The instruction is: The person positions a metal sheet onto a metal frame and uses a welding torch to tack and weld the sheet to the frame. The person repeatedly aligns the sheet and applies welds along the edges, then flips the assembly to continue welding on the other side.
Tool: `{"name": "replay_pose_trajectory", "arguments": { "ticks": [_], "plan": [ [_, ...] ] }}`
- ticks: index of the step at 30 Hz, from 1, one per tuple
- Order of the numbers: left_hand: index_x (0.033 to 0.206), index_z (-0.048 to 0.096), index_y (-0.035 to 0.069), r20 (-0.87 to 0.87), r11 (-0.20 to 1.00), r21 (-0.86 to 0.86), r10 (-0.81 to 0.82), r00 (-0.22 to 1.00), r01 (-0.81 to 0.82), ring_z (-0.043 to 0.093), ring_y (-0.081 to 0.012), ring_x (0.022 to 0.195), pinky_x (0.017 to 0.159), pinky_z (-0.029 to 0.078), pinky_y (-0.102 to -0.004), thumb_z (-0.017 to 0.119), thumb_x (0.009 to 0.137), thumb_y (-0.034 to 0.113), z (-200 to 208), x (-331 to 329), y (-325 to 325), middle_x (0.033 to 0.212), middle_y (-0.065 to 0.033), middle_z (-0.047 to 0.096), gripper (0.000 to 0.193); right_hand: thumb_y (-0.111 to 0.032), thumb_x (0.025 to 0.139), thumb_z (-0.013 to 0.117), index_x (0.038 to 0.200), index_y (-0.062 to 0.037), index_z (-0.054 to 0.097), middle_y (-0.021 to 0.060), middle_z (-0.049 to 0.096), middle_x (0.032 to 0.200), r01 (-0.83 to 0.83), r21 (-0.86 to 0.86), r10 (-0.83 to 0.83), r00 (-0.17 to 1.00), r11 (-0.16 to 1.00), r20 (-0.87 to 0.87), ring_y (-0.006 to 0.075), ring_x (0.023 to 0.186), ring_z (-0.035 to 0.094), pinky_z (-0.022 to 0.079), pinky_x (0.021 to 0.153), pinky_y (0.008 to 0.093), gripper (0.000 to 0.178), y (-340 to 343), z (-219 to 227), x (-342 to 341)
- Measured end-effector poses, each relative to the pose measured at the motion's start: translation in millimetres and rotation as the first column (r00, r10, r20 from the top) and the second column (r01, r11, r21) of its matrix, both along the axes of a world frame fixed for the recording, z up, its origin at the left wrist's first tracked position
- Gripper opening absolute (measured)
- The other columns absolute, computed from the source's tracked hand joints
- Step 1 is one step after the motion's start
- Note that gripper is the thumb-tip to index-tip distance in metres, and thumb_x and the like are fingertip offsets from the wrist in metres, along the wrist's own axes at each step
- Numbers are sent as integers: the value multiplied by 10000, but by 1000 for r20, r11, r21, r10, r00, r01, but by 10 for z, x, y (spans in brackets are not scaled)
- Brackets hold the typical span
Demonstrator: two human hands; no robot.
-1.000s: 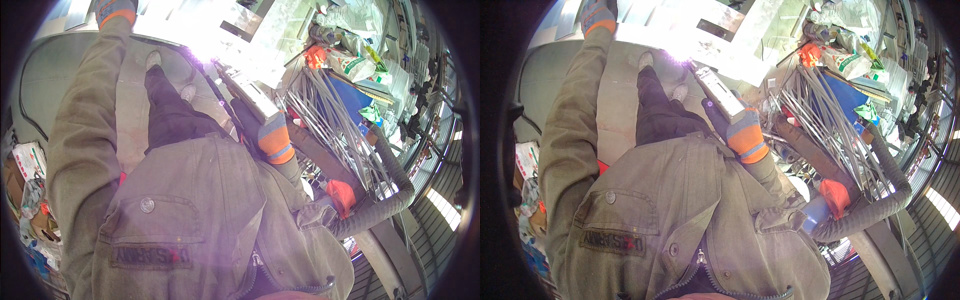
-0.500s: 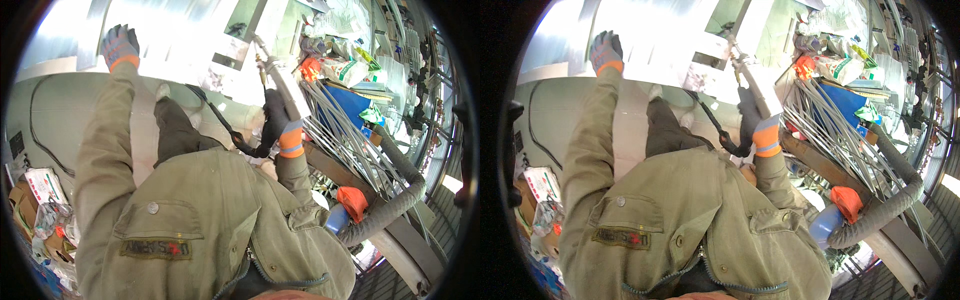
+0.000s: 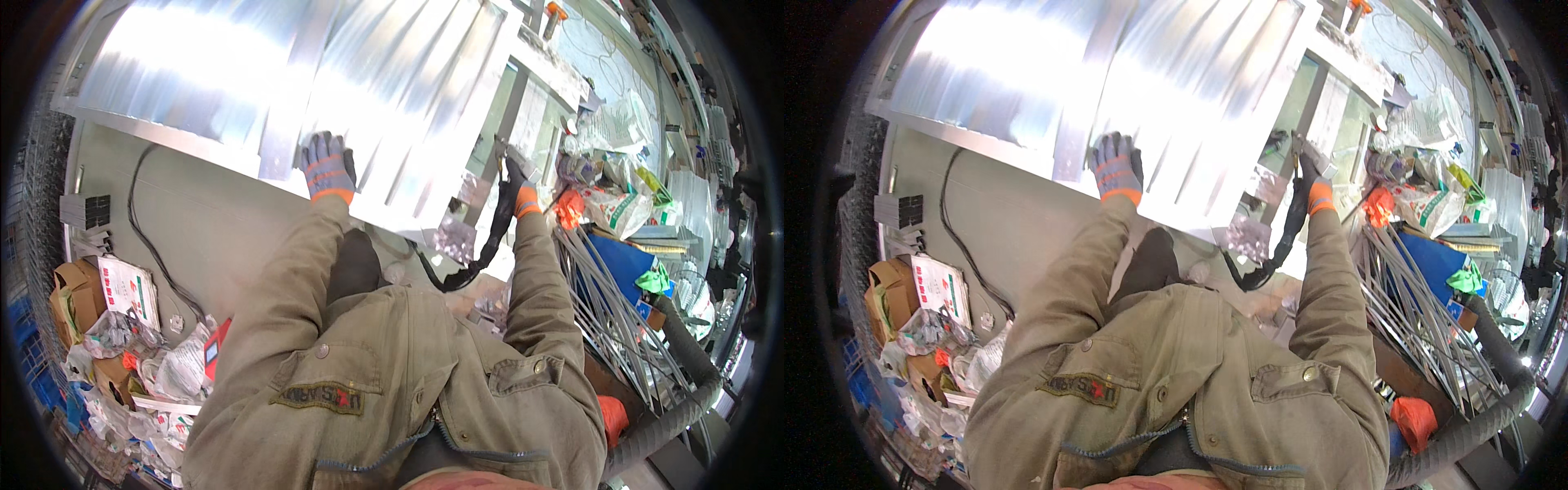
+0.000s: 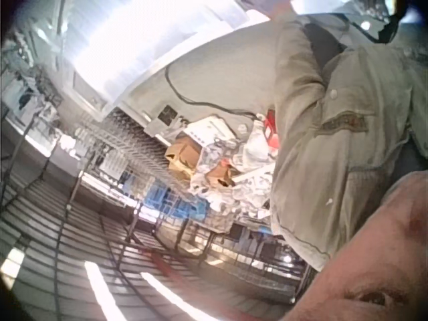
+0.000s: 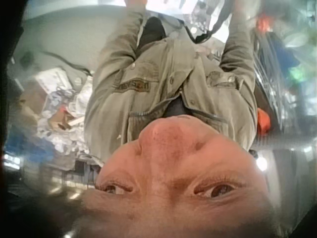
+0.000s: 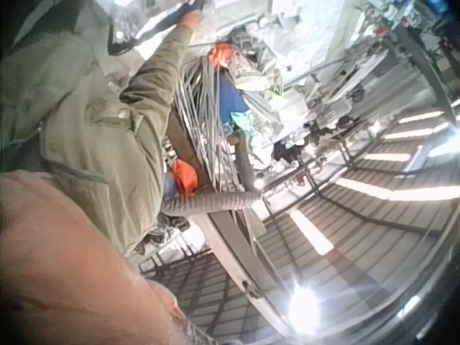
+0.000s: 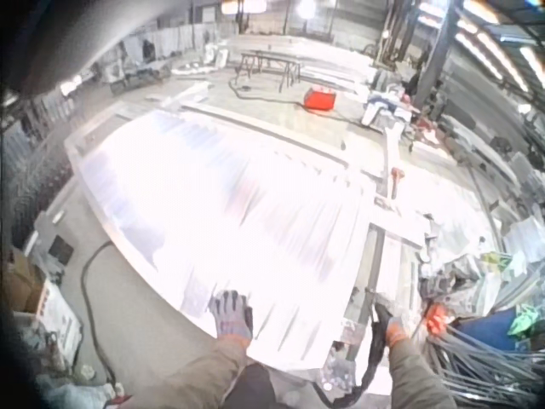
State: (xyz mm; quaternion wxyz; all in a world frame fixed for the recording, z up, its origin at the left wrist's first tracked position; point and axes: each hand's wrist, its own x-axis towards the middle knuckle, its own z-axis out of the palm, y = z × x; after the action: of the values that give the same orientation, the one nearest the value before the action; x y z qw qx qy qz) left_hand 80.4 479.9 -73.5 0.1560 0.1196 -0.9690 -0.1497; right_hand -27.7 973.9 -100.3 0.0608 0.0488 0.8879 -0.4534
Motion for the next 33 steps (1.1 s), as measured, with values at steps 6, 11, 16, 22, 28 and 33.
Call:
{"name": "replay_pose_trajectory", "arguments": {
  "ticks": [6,11,16,22,28,33],
  "plan": [
    [1505,648,29,53,991,118,-67,996,60,471,-454,1524,1306,291,-606,641,1062,295,261,55,-39,1624,-251,547,517,-477,1001,746,1387,-108,735,175,798,1092,-181,193,157,978,964,134,299,940,761,602,814,419,534,19,-747,-197],
    [1531,596,57,78,992,110,-70,994,61,388,-472,1568,1303,266,-646,746,1001,364,515,279,-305,1651,-222,493,630,-542,1029,699,1362,-125,752,167,800,1053,-301,529,340,940,794,26,228,892,770,603,745,434,536,-111,-965,-176],
    [1693,371,0,271,983,-75,182,945,-168,309,-499,1617,1334,237,-613,750,966,574,688,381,-893,1732,-260,395,1000,-360,1078,691,1279,-77,759,97,786,986,-38,-201,96,952,979,289,247,867,766,632,720,441,354,-269,-1196,-128],
    [1691,332,-52,394,929,117,281,875,-351,420,-483,1540,1285,380,-513,865,850,613,585,237,-1147,1740,-260,386,1197,-448,1042,692,1367,-90,747,184,822,1170,-57,-214,102,973,975,205,375,976,775,604,846,499,487,-163,-1448,-166],
    [1686,316,-55,446,922,70,313,839,-381,503,-440,1464,1236,448,-488,894,843,523,781,160,-1057,1724,-228,391,1174,-490,971,783,1277,3,749,203,807,1184,220,-39,-203,946,975,253,370,1069,758,581,906,500,582,-420,-1007,78],
    [1599,423,-37,494,848,167,369,787,-503,604,-418,1351,1156,525,-470,926,776,483,1154,239,-864,1487,-253,542,1095,-450,961,816,1243,-67,733,149,793,1145,321,38,-323,943,946,79,281,1018,719,585,888,459,483,-679,-641,384]
  ]
}}
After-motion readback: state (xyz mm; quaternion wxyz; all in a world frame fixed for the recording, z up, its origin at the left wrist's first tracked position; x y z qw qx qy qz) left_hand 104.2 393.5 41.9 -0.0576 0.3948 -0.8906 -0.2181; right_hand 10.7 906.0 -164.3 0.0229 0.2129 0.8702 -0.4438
